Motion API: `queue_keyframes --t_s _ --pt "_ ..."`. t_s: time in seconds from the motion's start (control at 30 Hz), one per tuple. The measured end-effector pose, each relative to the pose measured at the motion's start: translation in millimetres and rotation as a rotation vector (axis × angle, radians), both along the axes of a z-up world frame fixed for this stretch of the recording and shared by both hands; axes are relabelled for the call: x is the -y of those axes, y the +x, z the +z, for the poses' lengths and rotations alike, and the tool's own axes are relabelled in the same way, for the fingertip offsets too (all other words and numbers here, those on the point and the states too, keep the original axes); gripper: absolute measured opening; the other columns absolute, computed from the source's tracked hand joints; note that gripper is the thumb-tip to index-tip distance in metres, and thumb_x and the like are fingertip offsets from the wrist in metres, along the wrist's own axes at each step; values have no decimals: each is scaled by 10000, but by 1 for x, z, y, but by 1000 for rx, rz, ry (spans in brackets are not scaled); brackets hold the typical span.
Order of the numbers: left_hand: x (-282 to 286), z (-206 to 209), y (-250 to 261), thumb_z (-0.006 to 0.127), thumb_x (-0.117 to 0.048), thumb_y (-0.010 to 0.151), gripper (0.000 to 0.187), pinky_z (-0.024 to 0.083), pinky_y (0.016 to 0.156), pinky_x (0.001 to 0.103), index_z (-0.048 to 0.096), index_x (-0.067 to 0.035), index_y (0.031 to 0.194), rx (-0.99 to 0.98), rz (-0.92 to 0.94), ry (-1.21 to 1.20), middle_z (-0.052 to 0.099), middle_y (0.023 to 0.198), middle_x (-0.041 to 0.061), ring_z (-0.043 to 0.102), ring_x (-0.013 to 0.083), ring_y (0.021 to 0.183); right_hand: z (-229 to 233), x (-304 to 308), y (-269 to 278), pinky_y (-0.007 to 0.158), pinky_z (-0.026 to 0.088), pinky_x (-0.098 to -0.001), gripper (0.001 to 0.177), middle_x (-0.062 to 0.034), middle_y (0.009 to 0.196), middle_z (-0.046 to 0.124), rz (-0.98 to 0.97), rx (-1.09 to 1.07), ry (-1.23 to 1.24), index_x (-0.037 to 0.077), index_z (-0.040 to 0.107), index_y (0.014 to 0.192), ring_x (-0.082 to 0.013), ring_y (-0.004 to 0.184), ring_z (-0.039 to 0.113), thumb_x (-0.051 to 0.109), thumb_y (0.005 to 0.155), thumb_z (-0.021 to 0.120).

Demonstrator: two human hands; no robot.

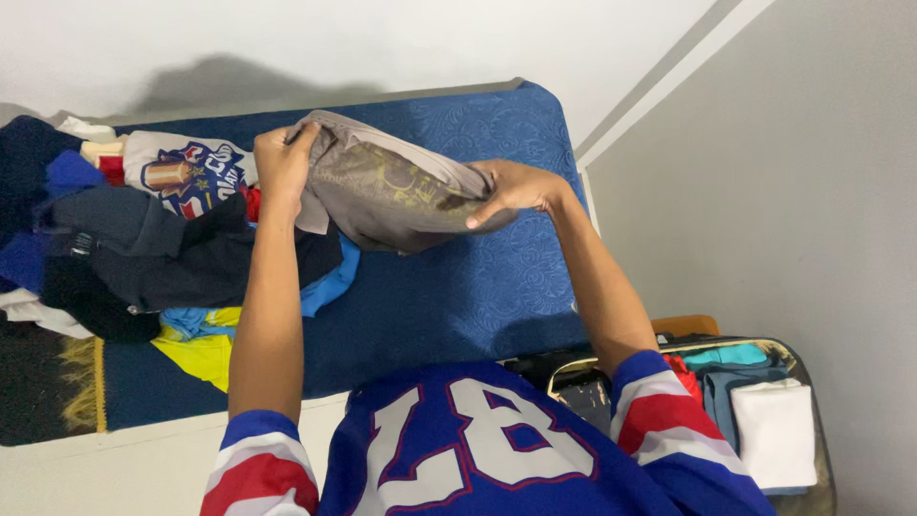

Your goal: The person folds a tie-dye shirt and a gray shirt on a bed and places them into an open suitcase.

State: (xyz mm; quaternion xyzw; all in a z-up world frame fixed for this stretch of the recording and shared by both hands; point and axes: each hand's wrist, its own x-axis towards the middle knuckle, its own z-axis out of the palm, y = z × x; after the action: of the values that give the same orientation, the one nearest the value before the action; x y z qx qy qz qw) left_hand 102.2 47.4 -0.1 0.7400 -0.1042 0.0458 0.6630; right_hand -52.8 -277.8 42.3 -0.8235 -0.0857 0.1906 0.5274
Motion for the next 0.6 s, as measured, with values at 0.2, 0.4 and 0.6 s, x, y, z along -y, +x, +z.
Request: queue_keyframes --t_s 0.2,0.4,0.6 --pt "8 -6 16 765 -223 941 273 388 525 330 687 24 854 165 40 159 600 596 15 471 34 584 -2 8 5 965 505 -372 511 -111 1134 776 -84 -65 -364 100 756 1164 -280 1079 701 367 742 863" --pt "7 -36 59 746 -327 974 455 438 600 464 641 66 771 154 189 404 619 678 253 592 392 573 -44 41 38 796 524 -398 161 -146 874 757 -305 781 -647 59 803 846 -328 883 653 193 764 840" --pt "23 -29 92 712 -366 991 441 468 685 573 677 50 850 346 220 596 654 845 298 610 532 838 -29 59 68 697 534 -351 93 -133 777 724 -713 578 -174 44 710 889 -209 737 666 113 829 730"
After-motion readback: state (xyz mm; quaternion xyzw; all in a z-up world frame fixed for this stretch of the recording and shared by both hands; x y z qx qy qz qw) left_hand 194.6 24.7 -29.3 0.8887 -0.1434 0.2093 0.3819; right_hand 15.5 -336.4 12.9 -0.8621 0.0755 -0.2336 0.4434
